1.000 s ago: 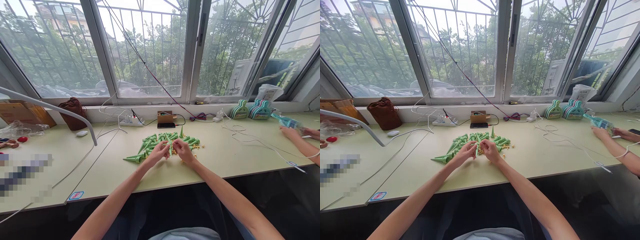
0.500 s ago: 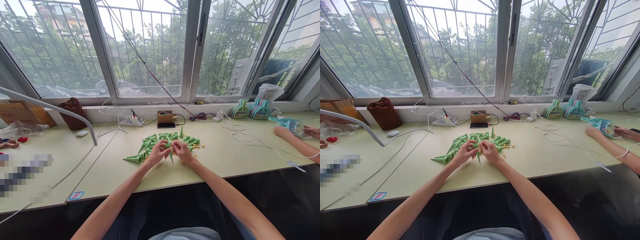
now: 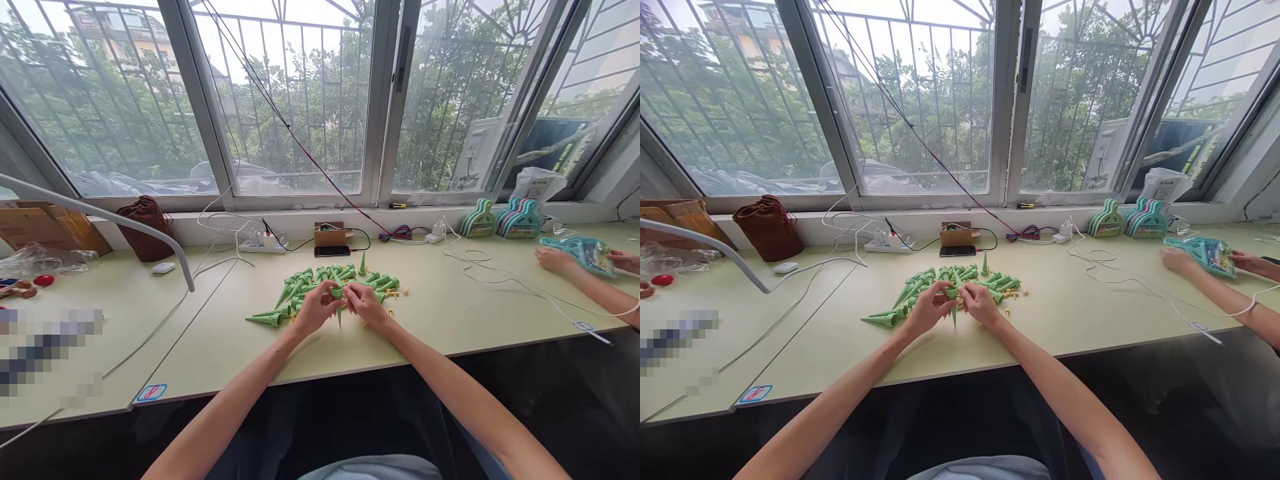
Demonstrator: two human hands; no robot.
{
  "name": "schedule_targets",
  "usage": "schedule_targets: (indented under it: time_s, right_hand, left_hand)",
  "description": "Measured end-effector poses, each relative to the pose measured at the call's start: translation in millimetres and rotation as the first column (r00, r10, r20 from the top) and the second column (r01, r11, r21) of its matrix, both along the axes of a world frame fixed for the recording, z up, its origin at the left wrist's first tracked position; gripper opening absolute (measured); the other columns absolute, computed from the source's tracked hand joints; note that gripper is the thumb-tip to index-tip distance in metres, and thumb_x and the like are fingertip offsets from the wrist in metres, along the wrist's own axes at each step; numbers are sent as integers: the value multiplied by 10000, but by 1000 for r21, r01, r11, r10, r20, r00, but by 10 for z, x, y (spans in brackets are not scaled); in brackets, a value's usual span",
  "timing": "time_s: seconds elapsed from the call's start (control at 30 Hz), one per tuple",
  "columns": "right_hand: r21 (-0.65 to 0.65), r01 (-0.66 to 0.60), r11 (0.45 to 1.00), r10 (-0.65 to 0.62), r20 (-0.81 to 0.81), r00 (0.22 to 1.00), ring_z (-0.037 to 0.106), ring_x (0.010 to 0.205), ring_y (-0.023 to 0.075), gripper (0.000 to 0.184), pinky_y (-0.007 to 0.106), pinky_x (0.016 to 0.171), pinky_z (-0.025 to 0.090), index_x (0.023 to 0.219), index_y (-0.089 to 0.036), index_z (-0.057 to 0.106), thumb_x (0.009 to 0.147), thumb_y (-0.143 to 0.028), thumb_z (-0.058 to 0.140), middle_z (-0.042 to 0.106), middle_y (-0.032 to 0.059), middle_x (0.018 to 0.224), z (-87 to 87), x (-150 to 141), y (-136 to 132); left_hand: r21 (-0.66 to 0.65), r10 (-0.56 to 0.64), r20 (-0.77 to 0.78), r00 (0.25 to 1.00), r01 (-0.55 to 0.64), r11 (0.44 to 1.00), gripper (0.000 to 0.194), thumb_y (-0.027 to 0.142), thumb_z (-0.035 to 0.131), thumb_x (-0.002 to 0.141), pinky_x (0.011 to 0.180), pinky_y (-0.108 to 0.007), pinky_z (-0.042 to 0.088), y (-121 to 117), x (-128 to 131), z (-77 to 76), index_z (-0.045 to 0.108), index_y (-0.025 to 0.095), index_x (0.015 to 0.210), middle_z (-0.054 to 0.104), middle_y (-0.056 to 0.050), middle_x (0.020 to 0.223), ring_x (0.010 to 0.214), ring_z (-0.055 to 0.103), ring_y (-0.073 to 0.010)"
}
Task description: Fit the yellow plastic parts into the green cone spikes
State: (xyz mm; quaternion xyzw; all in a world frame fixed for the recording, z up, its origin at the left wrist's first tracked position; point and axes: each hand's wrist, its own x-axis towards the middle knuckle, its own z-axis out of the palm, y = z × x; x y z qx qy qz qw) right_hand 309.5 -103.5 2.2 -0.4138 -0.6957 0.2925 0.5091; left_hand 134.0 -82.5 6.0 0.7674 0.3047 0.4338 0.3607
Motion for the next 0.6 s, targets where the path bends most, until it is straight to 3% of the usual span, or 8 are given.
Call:
schedule_targets:
  time_s: [0.27, 0.6]
  right_hand:
    - [-27, -38, 999, 37, -40, 999, 419, 411, 105, 343, 242, 483, 362, 654, -206, 458, 938, -400, 459, 483, -43, 456, 29, 4, -31]
    - [-11, -16, 1000, 16, -22, 1000, 377, 428, 102, 365, 242, 460, 328, 648, -203, 461, 925, -440, 472, 428, -47, 470, 23, 2, -14]
  left_hand:
    - [274, 63, -104, 993, -32, 961, 323, 384, 626, 862, 628, -239, 478, 6, -42, -6, 572, 203, 1123, 572, 10, 753, 608, 541, -100]
    - [340, 74, -143, 987, -21, 940, 272, 332, 581, 887, 662, -268, 493, 27, -65, -35, 574, 219, 1134, 611, -39, 887, 629, 536, -110]
